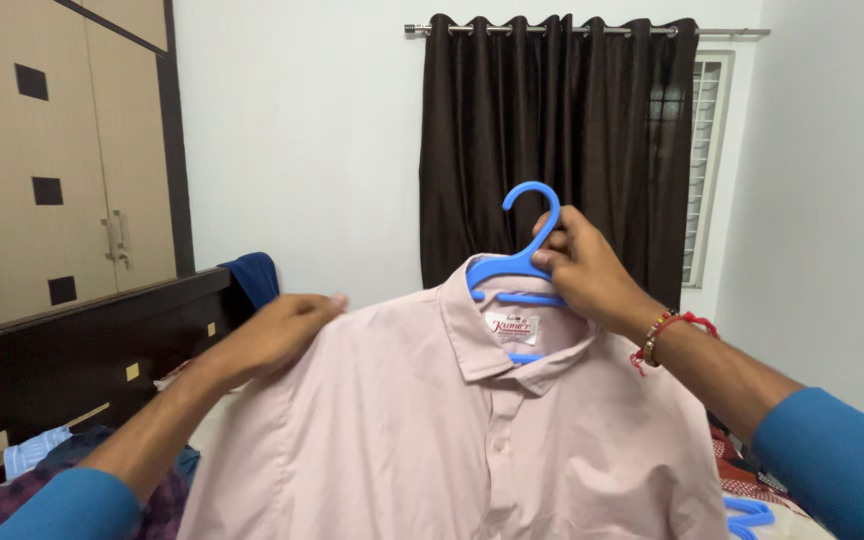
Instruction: The person buttons a maroon shirt and then a light pink shirt, placing each on a blue hanger and smoothing the fabric. The shirts are handled one at a time on a bed.
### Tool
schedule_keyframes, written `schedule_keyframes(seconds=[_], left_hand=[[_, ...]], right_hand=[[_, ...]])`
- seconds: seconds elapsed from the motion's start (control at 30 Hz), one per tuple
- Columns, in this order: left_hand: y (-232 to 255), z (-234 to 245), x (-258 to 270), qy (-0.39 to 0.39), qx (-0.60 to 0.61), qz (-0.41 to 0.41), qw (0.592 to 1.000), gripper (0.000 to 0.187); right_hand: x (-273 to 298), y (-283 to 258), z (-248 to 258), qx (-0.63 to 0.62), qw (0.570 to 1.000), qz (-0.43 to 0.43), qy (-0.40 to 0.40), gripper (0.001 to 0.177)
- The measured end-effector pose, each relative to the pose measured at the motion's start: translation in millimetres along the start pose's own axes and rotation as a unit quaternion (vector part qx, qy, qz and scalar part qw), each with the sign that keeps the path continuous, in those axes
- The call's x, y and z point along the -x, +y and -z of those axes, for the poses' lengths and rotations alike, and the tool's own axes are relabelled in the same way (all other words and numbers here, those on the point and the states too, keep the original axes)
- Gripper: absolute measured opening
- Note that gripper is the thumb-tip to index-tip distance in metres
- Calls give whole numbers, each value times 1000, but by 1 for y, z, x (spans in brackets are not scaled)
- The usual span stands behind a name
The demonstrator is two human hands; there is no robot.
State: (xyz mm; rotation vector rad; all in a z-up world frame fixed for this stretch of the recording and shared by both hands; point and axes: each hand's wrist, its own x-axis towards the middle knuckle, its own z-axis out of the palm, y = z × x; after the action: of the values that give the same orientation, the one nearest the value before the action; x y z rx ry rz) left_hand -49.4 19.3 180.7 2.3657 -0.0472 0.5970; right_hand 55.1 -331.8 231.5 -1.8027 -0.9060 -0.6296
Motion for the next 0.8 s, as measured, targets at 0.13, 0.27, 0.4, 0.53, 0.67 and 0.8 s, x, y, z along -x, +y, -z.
schedule_keyframes(seconds=[0.13,0.27,0.4,0.53,0.67,0.8], left_hand=[[11,1,5,-57,75,13,995,60],[16,-1,7,23,25,-29,999,41],[18,-7,12,127,-18,-167,978,39],[23,-3,23,49,-21,-14,999,43],[24,-7,15,69,-49,-218,972,47],[35,-23,6,-46,-61,-120,990,47]], right_hand=[[0,-1,-4,26,1000,-8,4,23],[3,1,-4,49,999,-3,-10,23],[7,-1,-6,86,996,-27,13,23],[10,-1,-6,95,994,-32,38,21],[9,-1,-11,0,999,-46,0,22],[8,-4,-25,-15,998,-24,-52,22]])
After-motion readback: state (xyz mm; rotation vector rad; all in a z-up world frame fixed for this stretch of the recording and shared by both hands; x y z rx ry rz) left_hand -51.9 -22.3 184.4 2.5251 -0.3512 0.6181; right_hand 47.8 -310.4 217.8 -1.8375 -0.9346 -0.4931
